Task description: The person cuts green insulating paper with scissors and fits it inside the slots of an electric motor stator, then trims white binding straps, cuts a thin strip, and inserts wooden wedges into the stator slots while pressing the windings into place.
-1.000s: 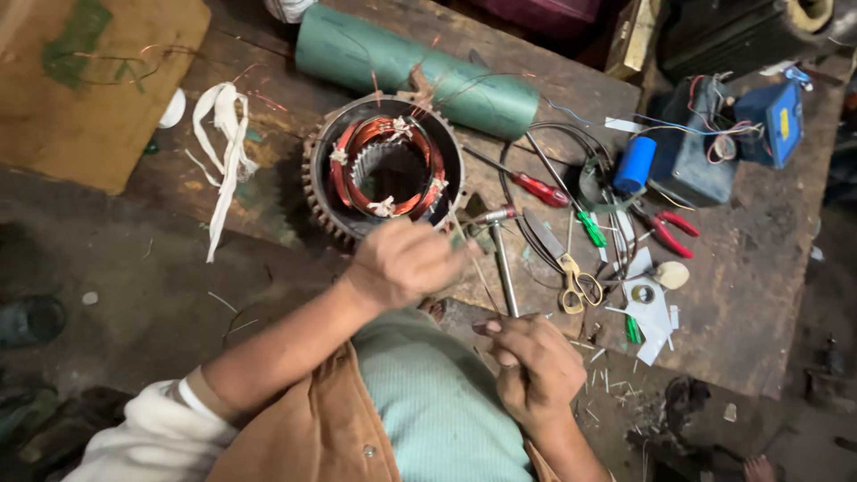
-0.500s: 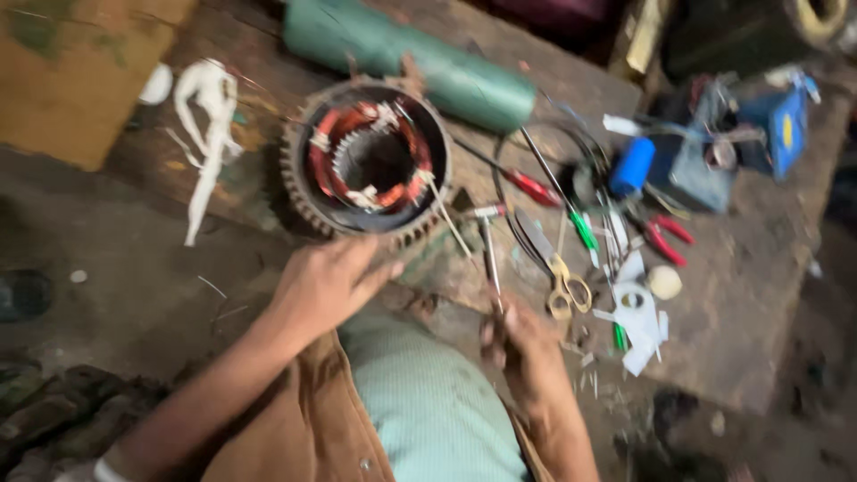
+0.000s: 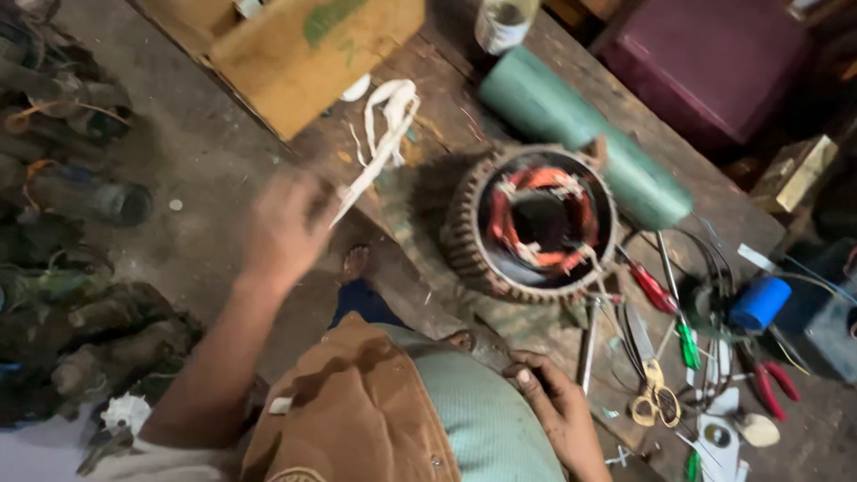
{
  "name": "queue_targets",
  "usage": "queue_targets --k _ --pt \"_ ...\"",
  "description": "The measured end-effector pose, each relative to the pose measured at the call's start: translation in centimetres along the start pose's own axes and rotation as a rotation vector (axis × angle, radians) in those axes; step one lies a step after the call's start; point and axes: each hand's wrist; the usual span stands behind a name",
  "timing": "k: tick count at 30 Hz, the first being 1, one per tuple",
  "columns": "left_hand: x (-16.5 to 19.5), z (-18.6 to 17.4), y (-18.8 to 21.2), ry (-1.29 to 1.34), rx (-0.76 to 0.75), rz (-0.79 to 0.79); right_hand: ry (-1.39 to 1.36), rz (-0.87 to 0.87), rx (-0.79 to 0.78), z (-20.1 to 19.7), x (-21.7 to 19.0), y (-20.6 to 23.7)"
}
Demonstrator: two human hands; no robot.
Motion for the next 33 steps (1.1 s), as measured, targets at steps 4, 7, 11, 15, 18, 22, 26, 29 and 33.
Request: queue_targets --k 4,7,11,15,18,22,26,29,33 --pt "-9.2 -3.2 -8.3 0.004 0.416 -0.183 -0.024 0.08 -0.019 3.3 -5.3 -3.3" --pt "-14.1 -5.4 -14.4 0.535 0.399 -0.137 0.025 0.077 0.005 6.2 -9.8 -6.2" --pt "-17.6 -5.7 -20.7 0.611 0.256 -0.098 0.102 0.077 0.048 10.5 -14.5 -10.0" --pt "-18.5 -7.0 -22.1 0.371 0.13 -0.107 0.262 0.077 0.112 13.8 -16.9 -12.4" --pt "-17.2 -8.2 -18.2 0.33 0.048 0.13 0.057 0.106 0.156 15.1 -18.6 -13.3" --pt "-16.2 -8.9 -14.1 0.385 -0.079 0.07 0.278 0.07 0.29 16.1 -22.3 -13.6" --pt "-16.1 -8.8 -13.3 0.331 -0.17 0.159 0.394 -0.14 0.303 16.5 -27.0 -14.5" --pt "-16.3 -9.2 -14.0 0.361 -0.168 0.203 0.487 -0.317 0.352 16.7 -30.4 -17.3" --pt "-16.9 -10.2 -15.9 0.281 -0.132 0.241 0.748 -0.41 0.425 17.7 -33.9 -21.7"
Point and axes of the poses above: each hand's wrist, its own y-axis away from the middle knuckle, its own z-axis out of the palm, x = y × z, and after that the axes turned 14 degrees about y, right-handed
